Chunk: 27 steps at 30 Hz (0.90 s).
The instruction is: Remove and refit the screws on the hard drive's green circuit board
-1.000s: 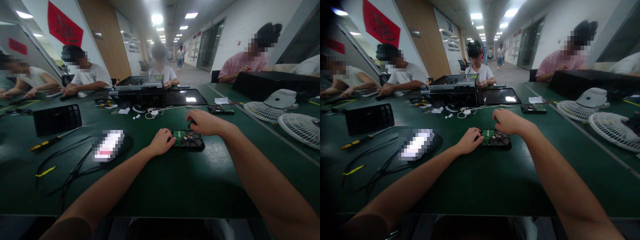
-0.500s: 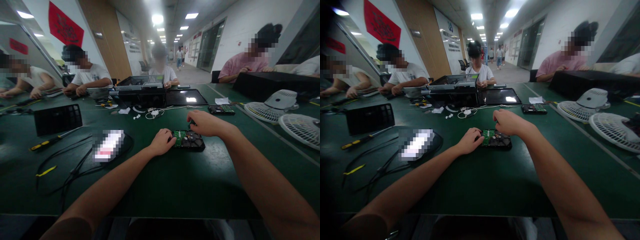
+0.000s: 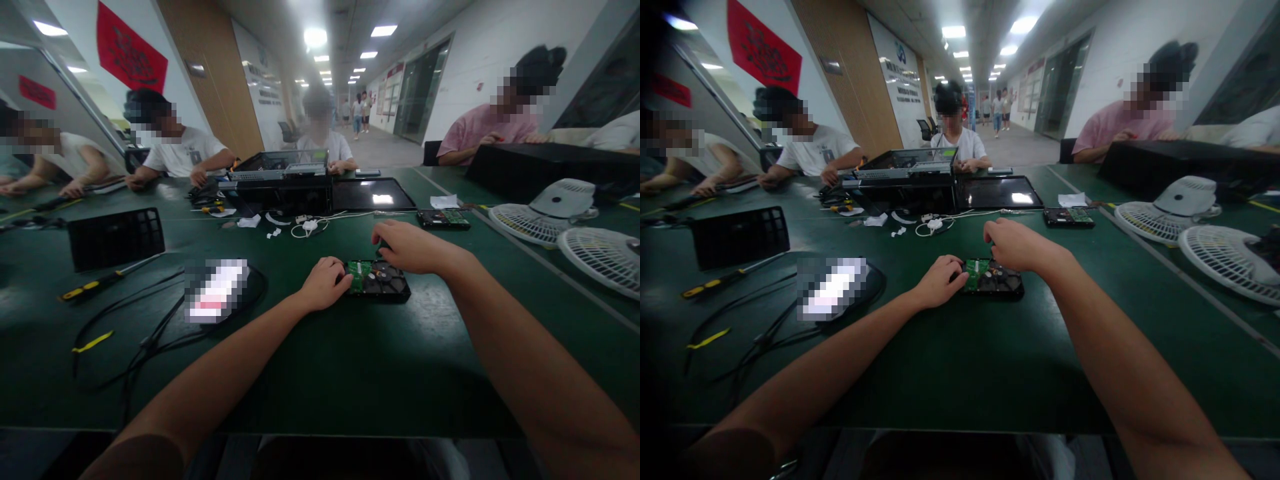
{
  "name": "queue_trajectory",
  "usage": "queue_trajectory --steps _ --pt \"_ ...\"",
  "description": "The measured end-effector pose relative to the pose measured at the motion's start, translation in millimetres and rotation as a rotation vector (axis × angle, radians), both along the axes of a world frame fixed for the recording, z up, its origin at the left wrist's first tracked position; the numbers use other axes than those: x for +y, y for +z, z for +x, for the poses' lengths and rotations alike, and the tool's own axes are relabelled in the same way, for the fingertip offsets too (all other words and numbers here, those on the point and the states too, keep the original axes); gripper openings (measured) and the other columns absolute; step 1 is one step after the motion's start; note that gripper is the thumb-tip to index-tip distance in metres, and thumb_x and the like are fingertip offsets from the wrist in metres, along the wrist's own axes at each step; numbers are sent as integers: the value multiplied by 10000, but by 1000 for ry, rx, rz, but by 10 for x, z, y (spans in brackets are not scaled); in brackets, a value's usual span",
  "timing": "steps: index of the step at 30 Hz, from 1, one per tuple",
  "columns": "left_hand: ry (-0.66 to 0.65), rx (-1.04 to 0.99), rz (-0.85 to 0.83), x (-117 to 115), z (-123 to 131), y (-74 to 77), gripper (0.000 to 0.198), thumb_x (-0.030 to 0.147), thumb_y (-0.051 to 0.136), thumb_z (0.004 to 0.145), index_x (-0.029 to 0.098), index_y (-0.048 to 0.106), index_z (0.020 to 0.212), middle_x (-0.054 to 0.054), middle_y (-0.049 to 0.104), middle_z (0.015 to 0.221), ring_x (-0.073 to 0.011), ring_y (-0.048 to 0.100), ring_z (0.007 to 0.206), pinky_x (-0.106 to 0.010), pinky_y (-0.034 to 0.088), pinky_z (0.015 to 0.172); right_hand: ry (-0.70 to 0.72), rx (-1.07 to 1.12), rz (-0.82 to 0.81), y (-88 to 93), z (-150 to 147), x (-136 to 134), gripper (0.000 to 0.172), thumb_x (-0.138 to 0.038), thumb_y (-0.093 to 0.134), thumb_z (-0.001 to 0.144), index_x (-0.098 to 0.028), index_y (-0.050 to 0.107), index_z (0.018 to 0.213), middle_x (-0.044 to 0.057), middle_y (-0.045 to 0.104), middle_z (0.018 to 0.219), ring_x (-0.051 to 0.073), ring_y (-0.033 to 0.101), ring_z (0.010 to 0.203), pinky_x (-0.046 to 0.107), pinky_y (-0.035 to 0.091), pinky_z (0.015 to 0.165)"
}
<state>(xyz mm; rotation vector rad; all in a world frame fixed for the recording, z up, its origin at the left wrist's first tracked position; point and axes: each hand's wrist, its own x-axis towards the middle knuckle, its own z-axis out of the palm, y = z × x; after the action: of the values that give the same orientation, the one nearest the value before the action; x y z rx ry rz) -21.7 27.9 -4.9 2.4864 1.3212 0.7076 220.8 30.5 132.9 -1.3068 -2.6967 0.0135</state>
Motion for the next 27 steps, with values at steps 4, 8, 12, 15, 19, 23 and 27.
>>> queue_trajectory --steps 4,8,12,15,19,23,27 --pt "0 0 -8 5 2 -4 287 444 551 1034 210 635 890 -104 647 1212 -292 568 1192 -492 490 1069 -48 -25 27 -2 0 21 154 -253 568 964 -150 656 1038 163 721 1043 296 666 950 408 475 830" --pt "1 4 8 11 4 -17 288 439 558 1032 208 635 877 -107 648 1202 -291 572 1187 -486 491 1062 -42 -28 8 11 -19 2 168 -185 580 919 -138 666 1056 169 714 1073 293 666 969 403 482 847" --pt "-2 7 22 11 4 -24 277 425 558 1033 206 633 880 -108 643 1200 -287 574 1179 -484 485 1069 8 41 5 -4 -32 -7 252 -89 569 851 -134 672 1076 164 693 1124 271 655 992 385 480 872" --pt "-10 1 22 9 1 -18 284 428 555 1034 206 624 870 -106 643 1198 -285 570 1175 -477 488 1062 5 56 37 -25 -23 18 199 -148 592 886 -139 669 1069 158 706 1101 277 652 983 398 473 872" --pt "-9 0 17 7 -2 -13 287 432 556 1034 210 622 866 -102 645 1198 -284 569 1175 -478 490 1060 -42 45 48 -41 -16 42 168 -238 600 925 -148 670 1050 156 727 1038 286 657 932 405 463 825" --pt "-9 1 19 11 0 -21 287 435 553 1035 213 619 866 -103 645 1194 -286 570 1173 -484 490 1059 -26 53 48 -43 -40 18 226 -153 576 870 -142 666 1077 162 715 1083 271 652 937 390 464 824" --pt "0 -5 14 18 6 -29 279 431 564 1031 216 620 862 -97 645 1194 -281 570 1175 -483 489 1068 -30 46 60 -36 -67 0 240 -158 553 891 -141 655 1107 162 710 1112 274 655 977 390 462 835"
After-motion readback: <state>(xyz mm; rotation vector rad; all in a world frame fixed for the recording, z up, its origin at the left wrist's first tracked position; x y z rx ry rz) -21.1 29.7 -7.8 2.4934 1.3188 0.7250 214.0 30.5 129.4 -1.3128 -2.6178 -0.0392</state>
